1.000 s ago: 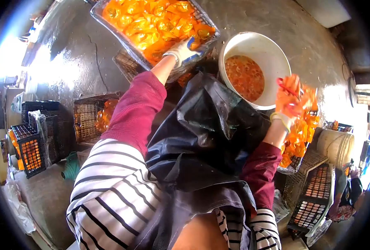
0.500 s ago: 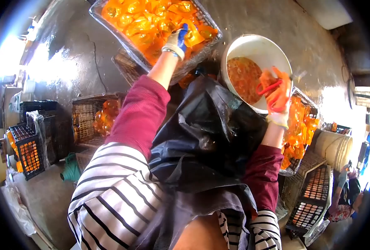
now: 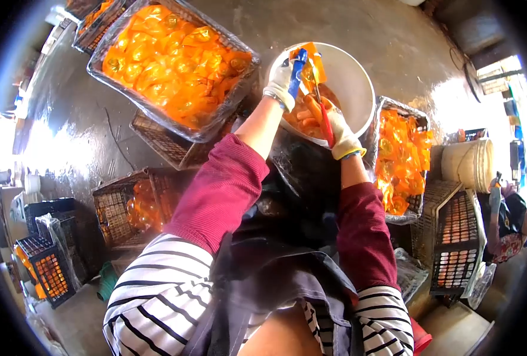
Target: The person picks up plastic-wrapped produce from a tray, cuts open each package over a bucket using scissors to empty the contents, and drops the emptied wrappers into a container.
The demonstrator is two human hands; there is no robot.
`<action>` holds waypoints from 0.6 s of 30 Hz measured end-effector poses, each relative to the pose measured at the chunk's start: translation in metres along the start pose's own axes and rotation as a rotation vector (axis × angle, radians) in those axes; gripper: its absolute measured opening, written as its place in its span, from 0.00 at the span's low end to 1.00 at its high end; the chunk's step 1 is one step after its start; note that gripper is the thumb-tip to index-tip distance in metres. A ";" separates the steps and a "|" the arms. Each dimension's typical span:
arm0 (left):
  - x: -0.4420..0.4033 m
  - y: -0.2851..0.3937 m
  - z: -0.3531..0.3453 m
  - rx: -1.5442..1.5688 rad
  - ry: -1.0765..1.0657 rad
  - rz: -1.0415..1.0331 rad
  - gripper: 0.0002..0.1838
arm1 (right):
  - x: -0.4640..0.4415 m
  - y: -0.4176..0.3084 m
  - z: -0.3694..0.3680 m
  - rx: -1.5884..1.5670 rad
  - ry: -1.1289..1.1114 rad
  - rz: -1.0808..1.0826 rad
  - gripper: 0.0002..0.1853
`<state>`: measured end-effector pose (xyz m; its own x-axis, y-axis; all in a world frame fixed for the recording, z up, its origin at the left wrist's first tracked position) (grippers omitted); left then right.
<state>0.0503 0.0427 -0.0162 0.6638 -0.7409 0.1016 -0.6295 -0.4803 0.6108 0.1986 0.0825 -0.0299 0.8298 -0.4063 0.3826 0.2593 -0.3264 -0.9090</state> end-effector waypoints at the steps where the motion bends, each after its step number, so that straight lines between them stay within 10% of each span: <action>1: 0.002 0.001 -0.002 0.044 -0.068 0.030 0.20 | -0.001 -0.001 0.004 0.069 0.007 -0.038 0.12; 10: 0.000 -0.010 0.007 -0.023 -0.013 0.129 0.15 | -0.020 0.019 0.022 0.383 0.279 0.110 0.13; 14: -0.001 0.002 0.014 -1.184 -0.173 0.160 0.14 | -0.007 0.003 0.018 0.436 0.236 0.049 0.13; 18: -0.003 0.006 0.021 -1.286 -0.236 0.178 0.14 | -0.014 0.016 0.028 0.576 0.259 0.158 0.15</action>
Point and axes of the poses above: each hand's wrist, its own x-axis away from the middle knuckle, its own z-axis out of the back of the hand, y = z × x, the point moved 2 cm from there along -x, towards the middle knuckle, and after that the axes turned 13 degrees about x, right-handed, at the moved point
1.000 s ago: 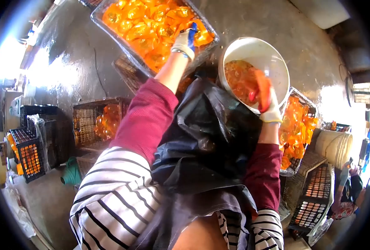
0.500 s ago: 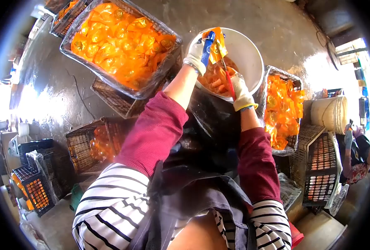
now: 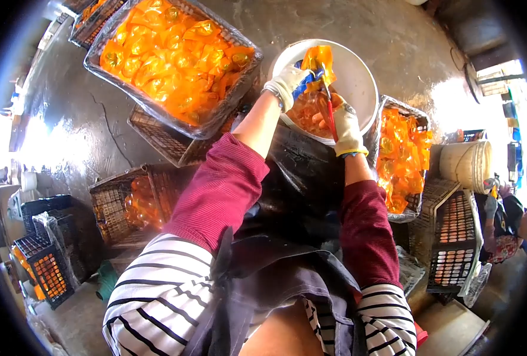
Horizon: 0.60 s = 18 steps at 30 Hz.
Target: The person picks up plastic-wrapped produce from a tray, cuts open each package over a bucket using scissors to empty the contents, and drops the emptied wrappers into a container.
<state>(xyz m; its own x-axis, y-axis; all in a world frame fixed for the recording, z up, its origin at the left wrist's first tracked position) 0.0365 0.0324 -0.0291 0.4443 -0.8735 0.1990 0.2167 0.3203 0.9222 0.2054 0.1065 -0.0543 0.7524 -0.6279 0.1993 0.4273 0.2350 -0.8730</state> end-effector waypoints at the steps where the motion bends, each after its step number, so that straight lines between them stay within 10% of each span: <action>1: 0.000 -0.001 0.001 0.049 0.002 0.007 0.14 | -0.006 0.014 -0.004 0.061 0.052 0.078 0.15; 8: 0.008 0.005 0.008 0.595 0.060 0.234 0.16 | 0.009 -0.029 0.003 -0.089 -0.123 -0.115 0.17; 16: -0.003 -0.005 -0.006 1.252 0.135 0.003 0.16 | 0.007 -0.035 -0.004 -0.375 -0.226 -0.246 0.16; 18: -0.012 -0.009 -0.016 0.628 0.157 -0.044 0.17 | 0.005 -0.033 -0.007 -0.475 -0.258 -0.278 0.14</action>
<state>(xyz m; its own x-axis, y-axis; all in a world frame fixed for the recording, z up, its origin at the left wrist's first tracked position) 0.0429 0.0452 -0.0452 0.5784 -0.8019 0.1496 -0.2911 -0.0316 0.9562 0.1918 0.0907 -0.0273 0.7676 -0.4038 0.4977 0.3996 -0.3055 -0.8643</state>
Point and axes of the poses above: each hand's wrist, its own x-axis away from the middle knuckle, its own z-axis out of the back of the hand, y = z × x, the point moved 2 cm from there along -x, towards the middle knuckle, and after that the axes turned 13 degrees about x, right-handed, at the moved point
